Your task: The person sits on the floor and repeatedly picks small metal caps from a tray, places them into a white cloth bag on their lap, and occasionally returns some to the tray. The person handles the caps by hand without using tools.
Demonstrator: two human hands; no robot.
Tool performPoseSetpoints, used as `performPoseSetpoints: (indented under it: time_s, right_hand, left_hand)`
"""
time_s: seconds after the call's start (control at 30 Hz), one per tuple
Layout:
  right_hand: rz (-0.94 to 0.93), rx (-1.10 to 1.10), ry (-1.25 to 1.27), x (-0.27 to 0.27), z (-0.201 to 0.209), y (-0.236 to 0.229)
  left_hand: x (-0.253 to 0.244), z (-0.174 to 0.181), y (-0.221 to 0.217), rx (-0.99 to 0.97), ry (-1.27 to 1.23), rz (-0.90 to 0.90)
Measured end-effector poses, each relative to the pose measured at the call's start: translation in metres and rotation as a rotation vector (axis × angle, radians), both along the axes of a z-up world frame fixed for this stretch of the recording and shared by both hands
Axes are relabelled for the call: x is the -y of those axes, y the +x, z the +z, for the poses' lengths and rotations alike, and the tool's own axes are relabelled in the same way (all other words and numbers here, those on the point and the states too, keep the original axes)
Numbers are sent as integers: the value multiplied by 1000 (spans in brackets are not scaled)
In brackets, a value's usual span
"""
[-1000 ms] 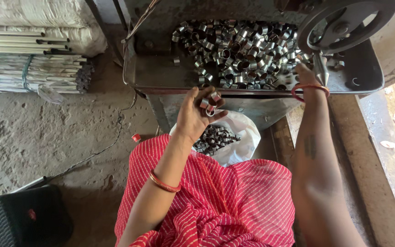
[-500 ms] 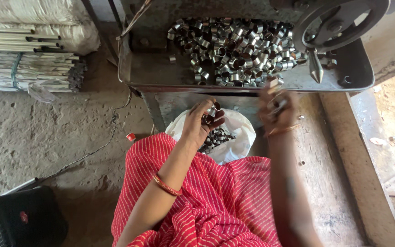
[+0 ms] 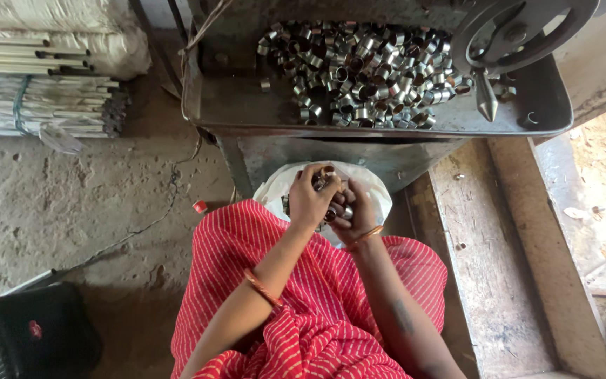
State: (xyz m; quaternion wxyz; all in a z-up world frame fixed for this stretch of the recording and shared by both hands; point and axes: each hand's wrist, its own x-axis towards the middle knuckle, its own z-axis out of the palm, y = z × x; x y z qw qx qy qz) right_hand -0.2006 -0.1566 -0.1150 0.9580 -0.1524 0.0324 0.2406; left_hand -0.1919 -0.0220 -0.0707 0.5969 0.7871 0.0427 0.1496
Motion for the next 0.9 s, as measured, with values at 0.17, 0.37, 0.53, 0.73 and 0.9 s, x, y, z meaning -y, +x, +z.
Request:
performPoseSetpoints:
  time_s: [0.17,0.37,0.53,0.73,0.9]
  right_hand:
    - [-280,-253,-372,-32,-36,-10]
    - [-144,-293,-247,-19,-41,-22]
    - [-125,-323,-235,-9,-26,-27]
    - [-89,-270,-295,-9,-31,-33]
    - [-67,-302,-378,-6,-36,-34]
  left_hand:
    - [25,-12,-15,112,-63,139]
    - [15,-15,-7,-263,-905,23]
    - [2,-4,3,-529,-1260,55]
    - [3,-7,-8,-578,-1199,-25]
    - [2,-10,-7,-526,-1334,-114]
